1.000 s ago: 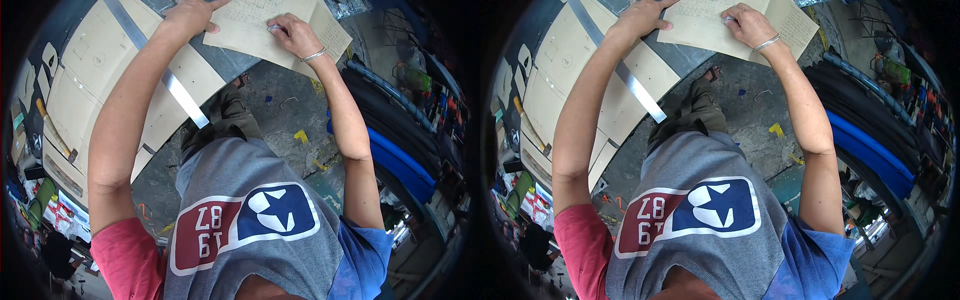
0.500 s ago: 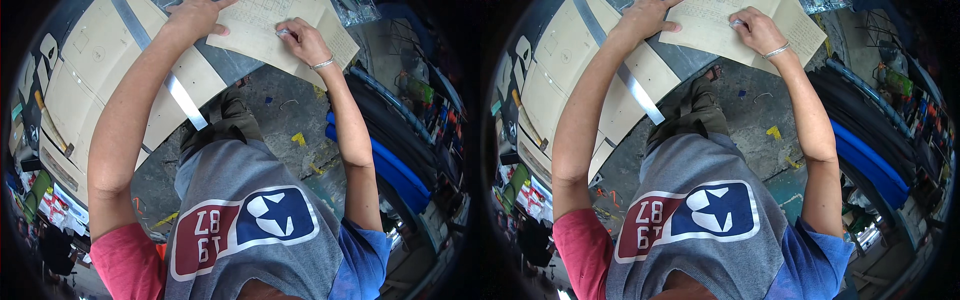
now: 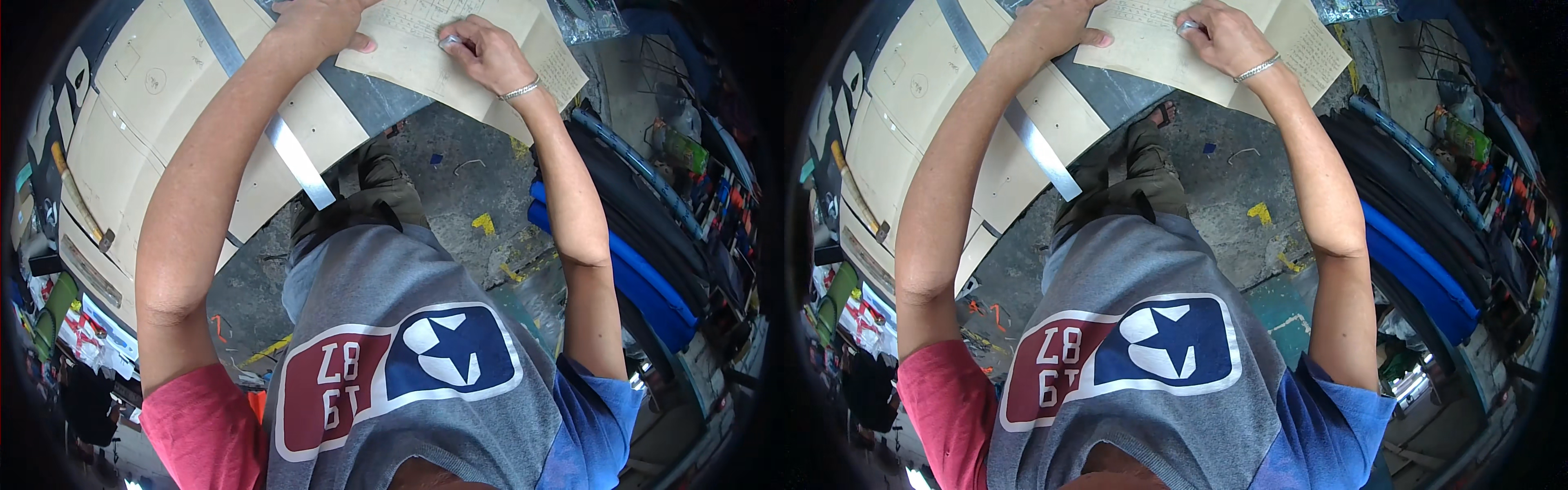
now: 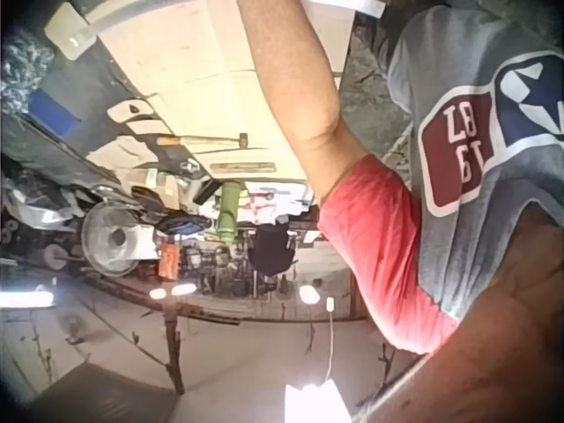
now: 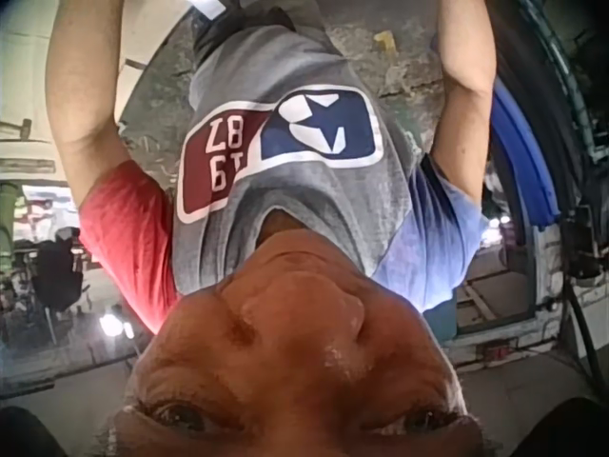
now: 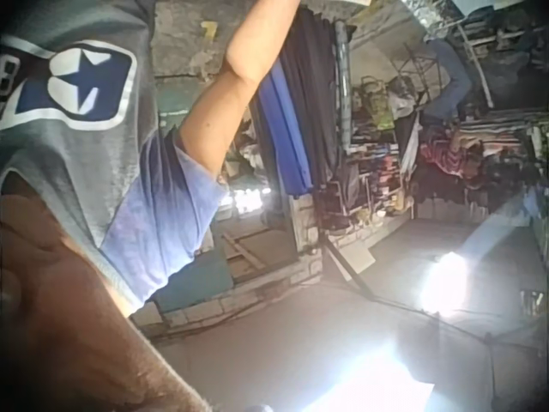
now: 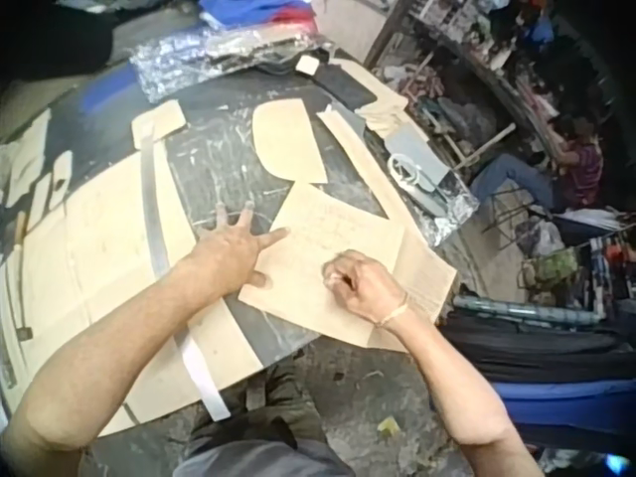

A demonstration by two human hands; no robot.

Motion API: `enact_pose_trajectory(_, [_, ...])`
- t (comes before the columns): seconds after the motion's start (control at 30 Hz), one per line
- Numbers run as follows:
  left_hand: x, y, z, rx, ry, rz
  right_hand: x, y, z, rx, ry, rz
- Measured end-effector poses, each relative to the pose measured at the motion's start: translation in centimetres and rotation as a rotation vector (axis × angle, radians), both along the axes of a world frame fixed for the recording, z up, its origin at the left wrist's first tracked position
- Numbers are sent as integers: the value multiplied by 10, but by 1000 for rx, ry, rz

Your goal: Trace paper patterns onto a material sheet using a marker and ruler for manufacturing.

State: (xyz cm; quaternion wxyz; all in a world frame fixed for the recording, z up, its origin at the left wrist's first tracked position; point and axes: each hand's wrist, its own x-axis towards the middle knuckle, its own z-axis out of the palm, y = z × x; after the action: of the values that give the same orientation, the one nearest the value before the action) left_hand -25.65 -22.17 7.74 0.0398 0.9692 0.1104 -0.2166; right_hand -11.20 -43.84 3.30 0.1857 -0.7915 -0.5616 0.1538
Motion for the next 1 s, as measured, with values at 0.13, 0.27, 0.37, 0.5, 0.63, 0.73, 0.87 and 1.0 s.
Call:
enact_pose_trajectory(0.13, [-24,26,-27,-610,-534,-130,6,-13,3,-109,-1,-60])
enact_pose_trajectory(0.27, [1,-1,8,-28,23,20,0,-4,0,-99,8,-66])
enact_pose_trajectory(0.37, [1,-1,5,-20,23,19,-4,7,0,-61,-10,-18])
enact_pose_trajectory(0.5, [1,-3,17,-35,65,55,4,-14,-1,-80,-5,-59])
enact_pose_trajectory(0.63, [-7,7,2,-52,48,69,-5,1,1,-63,-16,-61])
enact_pose_trajectory(0.73, [-22,29,-20,-563,-438,-116,-4,19,-1,-61,-87,20])
enact_pose_trajectory(0.87, [0,8,17,-66,1,16,1,1,0,-71,13,-29])
enact_pose_trajectory(1.0, [-3,5,9,18,-71,23,-1,14,-2,-61,-40,12])
